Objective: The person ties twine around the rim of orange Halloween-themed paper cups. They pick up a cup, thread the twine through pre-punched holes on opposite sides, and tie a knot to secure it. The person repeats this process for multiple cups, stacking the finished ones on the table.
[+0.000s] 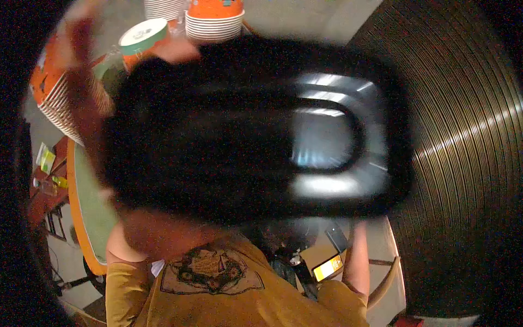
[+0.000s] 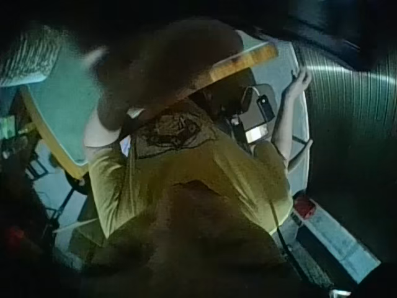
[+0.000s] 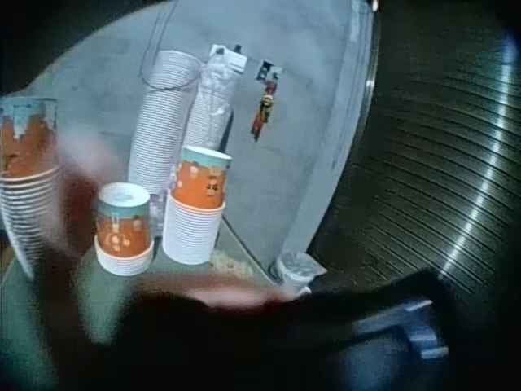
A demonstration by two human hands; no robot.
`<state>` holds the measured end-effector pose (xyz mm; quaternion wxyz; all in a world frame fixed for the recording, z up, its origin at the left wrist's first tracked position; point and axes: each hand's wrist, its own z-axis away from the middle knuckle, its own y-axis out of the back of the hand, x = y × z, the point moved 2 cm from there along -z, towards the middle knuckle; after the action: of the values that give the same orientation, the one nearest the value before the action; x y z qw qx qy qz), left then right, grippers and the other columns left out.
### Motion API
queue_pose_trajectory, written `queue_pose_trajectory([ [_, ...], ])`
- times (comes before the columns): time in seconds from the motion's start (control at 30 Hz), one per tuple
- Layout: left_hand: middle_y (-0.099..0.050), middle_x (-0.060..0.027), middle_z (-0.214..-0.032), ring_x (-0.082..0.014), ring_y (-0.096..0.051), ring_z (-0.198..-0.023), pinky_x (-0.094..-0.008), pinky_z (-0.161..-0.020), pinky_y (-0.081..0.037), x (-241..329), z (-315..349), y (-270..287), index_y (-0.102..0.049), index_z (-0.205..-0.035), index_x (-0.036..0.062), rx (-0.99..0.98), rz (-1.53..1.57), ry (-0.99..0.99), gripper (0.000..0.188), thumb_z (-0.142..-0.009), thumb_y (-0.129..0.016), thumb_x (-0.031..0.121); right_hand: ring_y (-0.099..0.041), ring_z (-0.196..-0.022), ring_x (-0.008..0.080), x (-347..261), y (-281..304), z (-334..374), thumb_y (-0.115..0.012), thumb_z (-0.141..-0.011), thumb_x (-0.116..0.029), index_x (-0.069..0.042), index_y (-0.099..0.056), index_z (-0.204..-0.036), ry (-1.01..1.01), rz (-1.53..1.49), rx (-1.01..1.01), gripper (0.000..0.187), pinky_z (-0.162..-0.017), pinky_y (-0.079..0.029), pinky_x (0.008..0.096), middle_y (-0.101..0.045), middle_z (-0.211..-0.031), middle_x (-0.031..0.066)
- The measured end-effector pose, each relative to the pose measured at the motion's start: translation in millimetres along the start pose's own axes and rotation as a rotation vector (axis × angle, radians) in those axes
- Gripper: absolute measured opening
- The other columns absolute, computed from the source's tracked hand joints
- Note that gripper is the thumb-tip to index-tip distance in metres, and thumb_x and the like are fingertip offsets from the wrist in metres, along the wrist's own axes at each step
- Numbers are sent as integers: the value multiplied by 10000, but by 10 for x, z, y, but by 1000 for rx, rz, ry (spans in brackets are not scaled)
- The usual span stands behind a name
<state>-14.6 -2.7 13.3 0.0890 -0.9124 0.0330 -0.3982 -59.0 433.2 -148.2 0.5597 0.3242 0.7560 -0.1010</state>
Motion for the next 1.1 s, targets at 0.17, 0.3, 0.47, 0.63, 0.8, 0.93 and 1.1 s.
queue_pose_trajectory([
  [0.17, -434, -135, -1280, -245, -469, -1202, -368, -1015, -390, -400, 538, 188, -229, -1449, 102, -214, -124, 234, 852, -773, -746, 115, -478, -1195, 223, -1470, -1186, 814, -587, -893, -352, -2, -425, -1337, 243, -101, -627, 588, -1004, -387, 371, -488, -1305, 109],
  [0.3, -373, -141, -1357, -264, -396, -1288, -400, -1082, -325, -804, 533, 601, -252, -1421, 92, -376, -198, 304, 811, -783, -750, 146, -431, -1260, 377, -1764, -1934, 1262, -743, -750, -177, 9, -335, -1408, 677, 214, -1102, 796, -1052, -355, 439, -450, -1337, 215],
  [0.47, -343, -129, -1383, -261, -404, -1285, -409, -1052, -374, -830, 614, 1073, -237, -1439, 93, -281, 119, 503, 785, -816, -715, 93, -481, -1151, 405, -1766, -2443, 1495, -723, -794, -163, 15, -337, -1403, 641, 281, -1008, 743, -983, -399, 444, -484, -1223, 227],
  [0.63, -344, -128, -1391, -268, -434, -1259, -401, -1011, -424, -854, 700, 1592, -241, -1442, 92, -286, -311, 289, 749, -835, -679, 56, -475, -1098, 419, -1129, -2285, 972, -666, -868, -241, 40, -354, -1380, 460, 757, -486, 663, -961, -399, 459, -489, -1159, 247],
  [0.8, -372, -182, -1364, -294, -446, -1234, -399, -1003, -426, -726, 211, 2523, -301, -1405, 32, 36, -834, 219, 643, -864, -636, 122, -461, -1138, 428, -911, -2200, 808, -659, -876, -293, 63, -364, -1364, 462, 932, -446, 673, -977, -387, 482, -495, -1198, 272],
  [0.93, -332, -192, -1434, -301, -414, -1291, -398, -1016, -433, -1183, -36, 3265, -223, -1463, 45, 407, -765, 362, 685, -891, -597, 86, -476, -1169, 416, -1519, -2565, 737, -675, -860, -265, 52, -418, -1337, 584, 732, -478, 627, -1006, -378, 475, -504, -1263, 262],
  [1.1, -287, -230, -1481, -339, -383, -1329, -434, -1083, -352, -1701, 107, 3521, -160, -1477, -7, 489, -900, 378, 743, -905, -602, 162, -516, -1172, 352, -2640, -4044, 1074, -667, -856, -180, -12, -516, -1277, 938, 121, -754, 477, -1001, -409, 418, -550, -1256, 194],
])
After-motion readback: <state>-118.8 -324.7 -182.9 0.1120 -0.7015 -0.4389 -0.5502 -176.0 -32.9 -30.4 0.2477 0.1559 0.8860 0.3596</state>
